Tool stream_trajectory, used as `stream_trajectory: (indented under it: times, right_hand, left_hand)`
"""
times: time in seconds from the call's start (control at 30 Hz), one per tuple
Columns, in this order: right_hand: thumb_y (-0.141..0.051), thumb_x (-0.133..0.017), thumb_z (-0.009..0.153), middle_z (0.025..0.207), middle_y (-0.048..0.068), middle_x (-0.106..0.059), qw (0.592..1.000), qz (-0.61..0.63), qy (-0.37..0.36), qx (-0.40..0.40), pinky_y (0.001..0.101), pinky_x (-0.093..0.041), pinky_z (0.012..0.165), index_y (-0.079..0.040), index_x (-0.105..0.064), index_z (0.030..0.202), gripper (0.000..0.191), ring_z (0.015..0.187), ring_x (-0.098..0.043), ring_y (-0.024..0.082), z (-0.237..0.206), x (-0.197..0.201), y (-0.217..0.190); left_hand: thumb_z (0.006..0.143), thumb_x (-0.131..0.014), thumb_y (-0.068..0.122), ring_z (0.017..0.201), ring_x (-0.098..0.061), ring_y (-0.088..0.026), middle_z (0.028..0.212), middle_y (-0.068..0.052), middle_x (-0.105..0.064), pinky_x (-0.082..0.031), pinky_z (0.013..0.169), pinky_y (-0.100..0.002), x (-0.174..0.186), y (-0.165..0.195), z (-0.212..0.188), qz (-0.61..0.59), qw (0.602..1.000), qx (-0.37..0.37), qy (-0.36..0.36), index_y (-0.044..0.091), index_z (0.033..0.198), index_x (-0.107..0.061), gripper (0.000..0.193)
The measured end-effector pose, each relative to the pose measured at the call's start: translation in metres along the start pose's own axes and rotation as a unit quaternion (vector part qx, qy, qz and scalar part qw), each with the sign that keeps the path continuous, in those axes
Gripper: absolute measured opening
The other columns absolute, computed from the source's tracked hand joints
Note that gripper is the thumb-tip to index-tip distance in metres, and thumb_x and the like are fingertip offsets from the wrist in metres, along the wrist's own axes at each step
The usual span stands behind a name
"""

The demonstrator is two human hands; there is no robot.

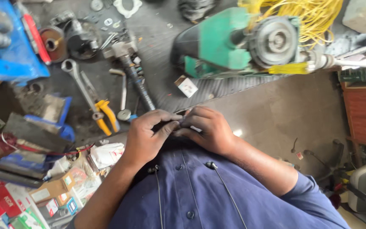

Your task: The person repairs a green angle grinder on a cluttered workbench. They handle small metal parts and carbon brush components, fit a brush holder into the grinder housing, untangle the yellow power cord, and press the housing parts back together by hand.

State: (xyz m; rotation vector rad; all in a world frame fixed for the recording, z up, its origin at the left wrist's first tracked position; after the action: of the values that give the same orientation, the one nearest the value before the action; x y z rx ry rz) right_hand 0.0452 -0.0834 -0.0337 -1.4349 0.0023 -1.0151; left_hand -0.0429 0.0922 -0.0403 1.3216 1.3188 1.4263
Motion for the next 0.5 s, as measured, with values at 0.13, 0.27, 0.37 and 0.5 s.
stream_trajectory:
  times: [0.13, 0.27, 0.37, 0.5]
  right_hand:
    - [-0.009, -0.089, 0.078, 0.098, 0.011, -0.07, 0.992, 0.06, 0.107, 0.039, 0.0358, -0.059, 0.079, -0.003, -0.068, 0.1, 0.031, 0.09, -0.072, 0.025, -0.03, 0.037, 0.02]
    - [0.002, -0.085, 0.084, 0.1, 0.011, -0.071, 0.971, 0.139, 0.191, 0.018, 0.0361, -0.06, 0.08, -0.001, -0.069, 0.109, 0.03, 0.091, -0.073, 0.025, -0.052, 0.064, 0.044]
    - [0.006, -0.083, 0.083, 0.098, 0.01, -0.069, 0.975, 0.09, 0.197, 0.057, 0.0352, -0.059, 0.08, -0.003, -0.074, 0.109, 0.03, 0.088, -0.071, 0.025, -0.059, 0.083, 0.052]
    - [0.009, -0.082, 0.082, 0.098, 0.01, -0.069, 0.97, 0.013, 0.211, 0.121, 0.0363, -0.06, 0.08, -0.003, -0.073, 0.109, 0.031, 0.09, -0.071, 0.025, -0.058, 0.105, 0.056]
  left_hand:
    - [0.097, -0.07, 0.006, 0.084, -0.071, -0.01, 0.093, -0.006, -0.075, -0.061, 0.077, -0.027, -0.053, -0.012, 0.028, -0.226, 0.968, 0.105, -0.045, 0.001, 0.105, -0.072, 0.01]
    - [0.097, -0.069, 0.0, 0.083, -0.071, -0.01, 0.092, -0.005, -0.074, -0.06, 0.078, -0.025, -0.097, -0.009, 0.048, -0.262, 0.961, 0.075, -0.054, 0.0, 0.106, -0.066, 0.009]
    - [0.099, -0.068, -0.001, 0.086, -0.07, -0.01, 0.094, -0.006, -0.074, -0.059, 0.08, -0.025, -0.117, 0.001, 0.06, -0.217, 0.974, 0.036, -0.045, -0.002, 0.107, -0.067, 0.008]
    - [0.101, -0.066, 0.0, 0.088, -0.072, -0.011, 0.096, -0.006, -0.075, -0.061, 0.083, -0.025, -0.131, 0.016, 0.063, -0.248, 0.967, 0.043, -0.04, -0.002, 0.111, -0.068, 0.01]
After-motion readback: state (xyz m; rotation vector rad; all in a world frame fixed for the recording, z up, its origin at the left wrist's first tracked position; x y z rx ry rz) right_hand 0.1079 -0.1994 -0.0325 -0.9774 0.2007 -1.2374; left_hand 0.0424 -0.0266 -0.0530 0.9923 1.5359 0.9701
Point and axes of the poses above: each hand's wrist, its own z-axis towards the middle knuckle, its own x-axis out of the back of the hand, y = z × x, the point moved 3 cm from there along z, towards the middle knuckle
